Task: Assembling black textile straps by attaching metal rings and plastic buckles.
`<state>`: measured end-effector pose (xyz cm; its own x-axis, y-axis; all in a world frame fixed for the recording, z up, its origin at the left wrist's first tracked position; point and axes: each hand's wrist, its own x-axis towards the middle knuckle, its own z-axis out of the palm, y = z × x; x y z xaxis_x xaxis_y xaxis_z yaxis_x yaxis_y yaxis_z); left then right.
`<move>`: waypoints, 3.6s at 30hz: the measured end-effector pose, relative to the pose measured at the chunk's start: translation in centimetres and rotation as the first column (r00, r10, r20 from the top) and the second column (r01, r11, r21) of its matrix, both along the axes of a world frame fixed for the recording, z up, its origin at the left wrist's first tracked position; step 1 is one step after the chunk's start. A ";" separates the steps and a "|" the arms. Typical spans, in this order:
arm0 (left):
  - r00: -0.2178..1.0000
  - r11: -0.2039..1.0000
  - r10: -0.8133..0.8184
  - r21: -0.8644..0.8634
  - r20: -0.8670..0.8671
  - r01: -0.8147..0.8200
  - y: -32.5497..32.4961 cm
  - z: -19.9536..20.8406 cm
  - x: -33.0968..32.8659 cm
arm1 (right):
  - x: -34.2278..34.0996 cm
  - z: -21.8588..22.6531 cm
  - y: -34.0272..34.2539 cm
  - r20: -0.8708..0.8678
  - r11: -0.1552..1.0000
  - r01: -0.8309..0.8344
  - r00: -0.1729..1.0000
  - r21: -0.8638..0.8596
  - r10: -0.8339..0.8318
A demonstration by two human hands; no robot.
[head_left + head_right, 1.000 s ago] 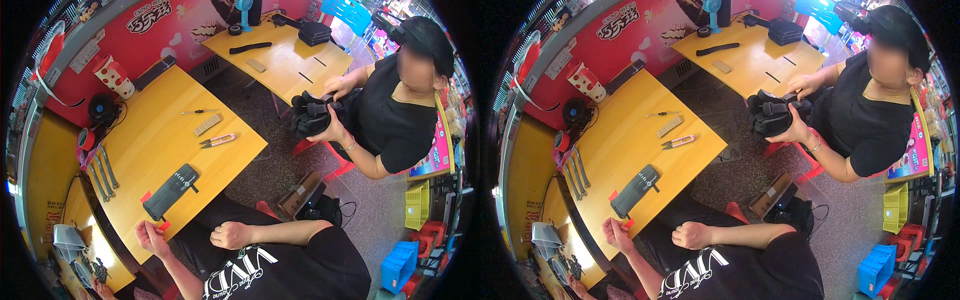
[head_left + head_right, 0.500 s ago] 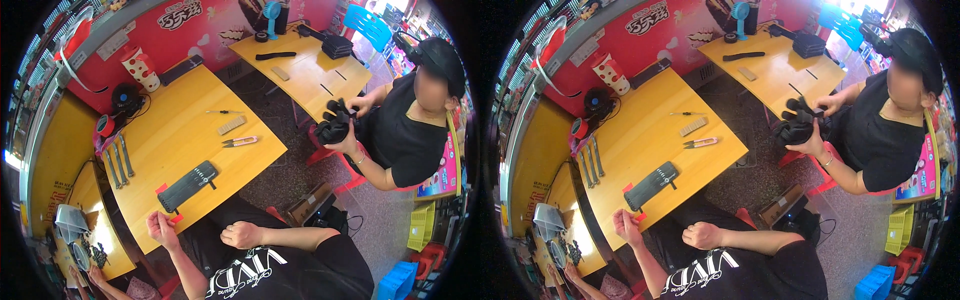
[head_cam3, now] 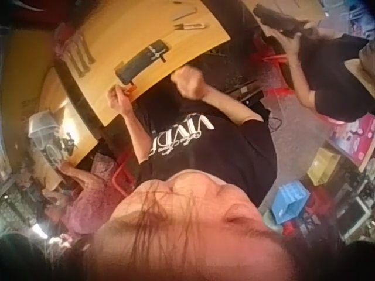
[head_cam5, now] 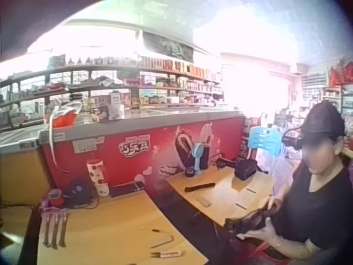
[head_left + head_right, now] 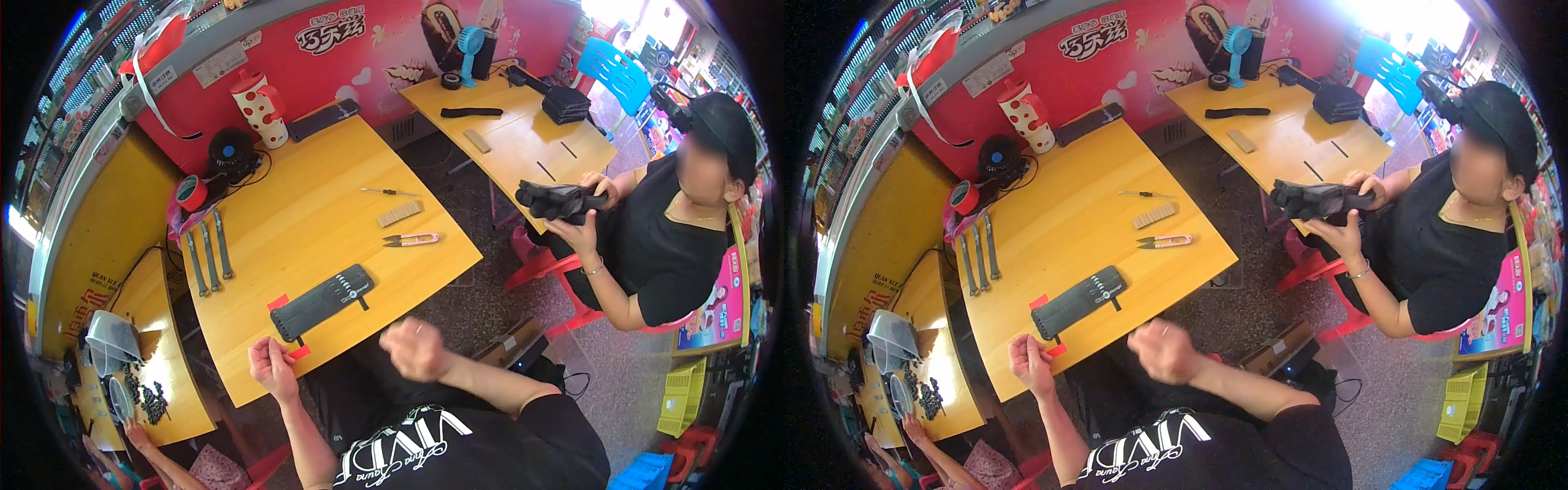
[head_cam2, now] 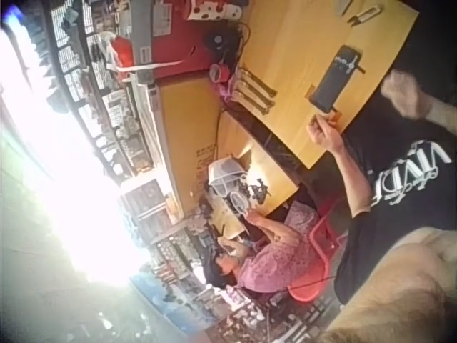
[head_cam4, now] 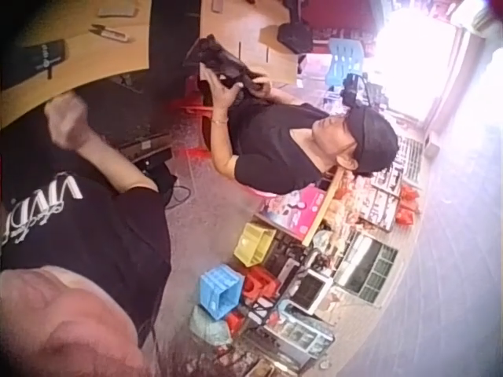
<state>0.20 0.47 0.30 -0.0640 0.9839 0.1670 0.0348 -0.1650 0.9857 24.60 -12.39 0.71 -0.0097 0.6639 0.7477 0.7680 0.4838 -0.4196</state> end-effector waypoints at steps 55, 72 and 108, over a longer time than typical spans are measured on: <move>0.934 0.783 0.209 0.622 -0.290 0.018 -3.4 2.0 3.3 | 31.9 11.4 -9.4 -0.207 0.594 0.362 0.705 -0.718 -0.679; 0.043 0.214 -0.349 -0.035 -0.936 0.976 -6.9 4.2 43.9 | 16.1 0.5 -16.6 -0.830 0.919 0.039 0.415 -0.392 -0.372; 0.072 -0.116 -0.397 -0.127 0.915 0.985 -7.4 1.3 33.0 | 16.6 7.4 -9.8 -0.461 0.837 0.529 0.713 -0.141 -0.528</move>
